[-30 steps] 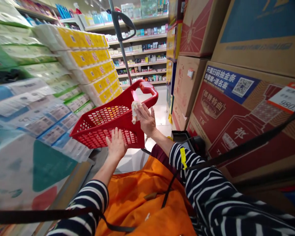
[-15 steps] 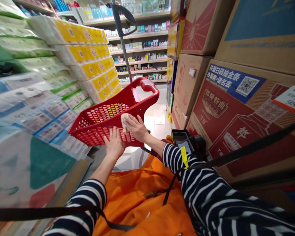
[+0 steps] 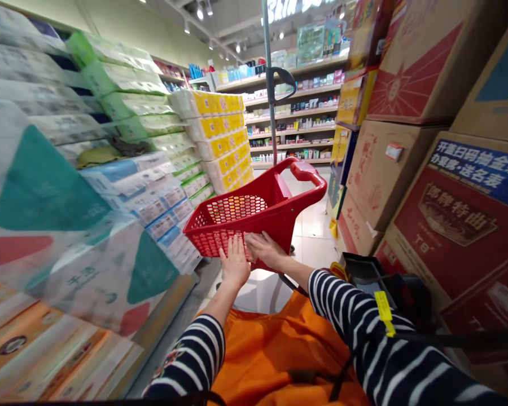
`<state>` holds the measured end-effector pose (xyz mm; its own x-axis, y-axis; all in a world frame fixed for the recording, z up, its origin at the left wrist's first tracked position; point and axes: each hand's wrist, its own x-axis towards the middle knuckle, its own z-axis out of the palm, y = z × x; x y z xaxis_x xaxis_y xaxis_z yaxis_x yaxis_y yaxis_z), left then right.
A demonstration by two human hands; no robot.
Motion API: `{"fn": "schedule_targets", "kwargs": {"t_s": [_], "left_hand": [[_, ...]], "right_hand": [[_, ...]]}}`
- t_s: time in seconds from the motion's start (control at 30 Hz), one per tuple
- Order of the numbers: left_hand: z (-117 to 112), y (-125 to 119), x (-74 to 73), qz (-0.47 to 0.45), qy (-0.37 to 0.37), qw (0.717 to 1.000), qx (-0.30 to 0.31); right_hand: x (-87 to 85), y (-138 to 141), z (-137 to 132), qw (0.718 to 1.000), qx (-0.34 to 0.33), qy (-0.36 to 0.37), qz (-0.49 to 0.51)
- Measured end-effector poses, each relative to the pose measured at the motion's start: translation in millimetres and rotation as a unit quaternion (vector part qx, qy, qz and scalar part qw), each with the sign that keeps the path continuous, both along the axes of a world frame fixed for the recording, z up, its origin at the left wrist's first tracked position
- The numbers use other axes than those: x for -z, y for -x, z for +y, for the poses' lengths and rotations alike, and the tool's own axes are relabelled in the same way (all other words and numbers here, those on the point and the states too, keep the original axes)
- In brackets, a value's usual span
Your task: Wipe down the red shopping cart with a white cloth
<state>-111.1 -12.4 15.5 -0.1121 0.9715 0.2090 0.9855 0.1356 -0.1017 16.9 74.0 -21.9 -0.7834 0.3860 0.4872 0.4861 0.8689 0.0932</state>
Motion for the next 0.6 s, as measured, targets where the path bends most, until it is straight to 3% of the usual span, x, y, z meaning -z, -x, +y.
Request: {"fn": "schedule_targets", "kwargs": {"t_s": [0.13, 0.2, 0.27, 0.4, 0.47, 0.53, 0.6], "left_hand": [[3.4, 15.6, -5.6, -0.010, -0.009, 1.000, -0.027], [3.8, 20.9, -7.5, -0.010, -0.015, 0.999, -0.036], [2.4, 24.5, -6.6, -0.006, -0.016, 0.999, -0.043], [-3.8, 32.1, 2.9, 0.001, -0.001, 0.999, -0.040], [-5.9, 38.4, 7.3, -0.002, 0.007, 0.999, -0.045], [-6.0, 46.0, 8.2, -0.005, 0.010, 0.998, -0.054], [-3.9, 53.8, 5.3, -0.008, 0.013, 0.997, -0.072]], "right_hand": [[-52.7, 15.9, 19.9, 0.995, 0.034, -0.057, 0.080], [-61.6, 27.4, 28.7, 0.993, 0.050, -0.060, 0.094], [-48.5, 39.0, 31.8, 0.996, 0.043, -0.037, 0.070], [10.5, 54.0, 23.1, 1.000, -0.001, 0.025, -0.007], [28.2, 56.6, 17.4, 0.998, -0.026, 0.038, -0.037], [25.3, 58.9, 14.7, 0.997, -0.058, 0.027, -0.052], [4.4, 64.1, 16.2, 0.996, -0.079, -0.009, -0.035]]}}
